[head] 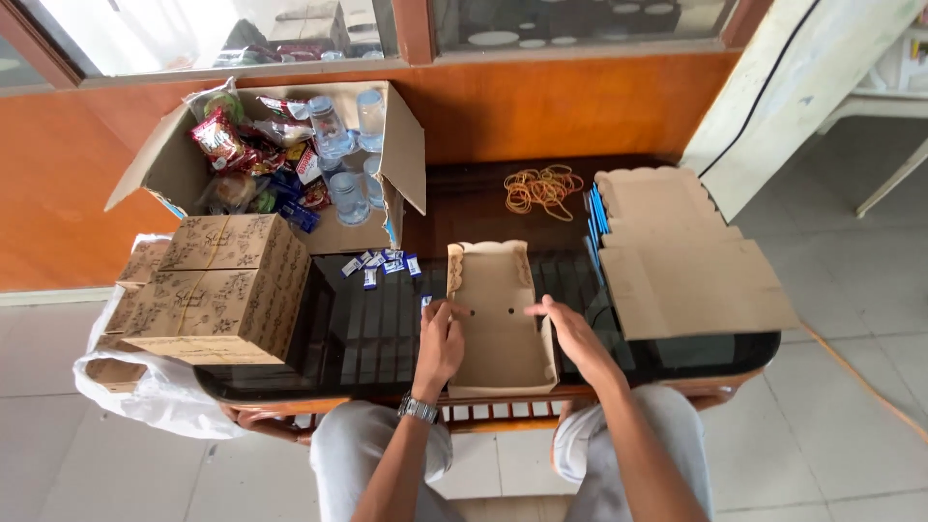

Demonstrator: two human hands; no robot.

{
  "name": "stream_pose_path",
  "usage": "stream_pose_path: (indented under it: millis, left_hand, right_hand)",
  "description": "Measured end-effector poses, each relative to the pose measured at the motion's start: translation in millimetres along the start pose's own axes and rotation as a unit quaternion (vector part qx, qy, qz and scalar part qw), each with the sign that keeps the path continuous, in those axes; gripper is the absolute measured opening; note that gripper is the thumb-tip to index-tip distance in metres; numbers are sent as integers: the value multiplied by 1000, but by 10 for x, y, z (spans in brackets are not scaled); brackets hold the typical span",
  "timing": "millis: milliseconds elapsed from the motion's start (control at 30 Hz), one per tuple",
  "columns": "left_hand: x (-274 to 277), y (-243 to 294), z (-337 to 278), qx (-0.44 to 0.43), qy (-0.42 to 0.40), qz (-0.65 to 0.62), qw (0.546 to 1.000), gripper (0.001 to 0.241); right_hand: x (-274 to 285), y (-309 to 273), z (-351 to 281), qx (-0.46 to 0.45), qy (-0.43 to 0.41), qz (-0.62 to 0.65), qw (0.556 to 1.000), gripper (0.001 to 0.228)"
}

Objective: Folding a cardboard box and filling it with snack packets and a plastic cup

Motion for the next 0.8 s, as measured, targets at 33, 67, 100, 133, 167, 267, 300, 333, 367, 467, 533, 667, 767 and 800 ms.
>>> stream_pose_path:
  millis: [33, 67, 100, 133, 167, 267, 300, 333, 367, 467, 533, 667, 767, 800]
  left_hand:
    - [-47, -44, 38, -3, 5, -4, 1000, 37]
    - [-72, -111, 48, 26, 16, -10, 999, 31]
    - [-103, -180, 56, 56, 26, -17, 998, 27]
    - [-99, -113, 20, 57, 23, -18, 998, 27]
    - [-90, -44, -18, 51, 37, -29, 998, 27]
    - [-53, -37, -32, 31, 78, -52, 995, 26]
    - [-52, -82, -50, 18, 102, -63, 993, 25]
    - [-45, -97, -62, 21, 103, -64, 992, 25]
    - [-29, -109, -79, 17, 119, -82, 989, 25]
    - [40, -46, -138, 8, 151, -106, 983, 25]
    - [45, -23, -161, 3, 164, -113, 980, 27]
    - [18, 62, -171, 7, 178, -100, 979, 25]
    - [5, 193, -181, 12, 170, -96, 981, 35]
    - [1, 227, -185, 14, 165, -89, 982, 40]
  right_hand:
    - [28, -99, -30, 4, -1, -6, 1000, 67]
    - [21, -172, -83, -7, -14, 1, 1000, 68]
    - [17, -240, -138, -18, -26, 7, 999, 69]
    - [39, -107, -70, -20, -24, 7, 999, 69]
    - [66, 21, -5, -3, -13, 19, 1000, 57]
    - [119, 496, 355, 35, 28, 24, 999, 36]
    - [134, 690, 476, 54, 59, 18, 997, 31]
    - [112, 683, 456, 52, 58, 18, 997, 31]
    - [99, 671, 431, 52, 78, 28, 995, 29]
    - [48, 547, 376, 59, 100, 47, 992, 35]
    - [-3, 559, 395, 63, 103, 55, 991, 42]
    - [-92, 694, 469, 88, 183, 101, 974, 44]
    - [-139, 747, 558, 83, 203, 99, 971, 42]
    - [-158, 771, 601, 84, 208, 91, 970, 40]
Point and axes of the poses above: each hand's wrist, its own z-axis towards the middle knuckle, its own x-axis out of the back of the hand, y = z × x, the point moved 2 cm from there along z, towards the middle knuckle, and after that the axes turned 4 degrees about -y, right-handed, at the moved point
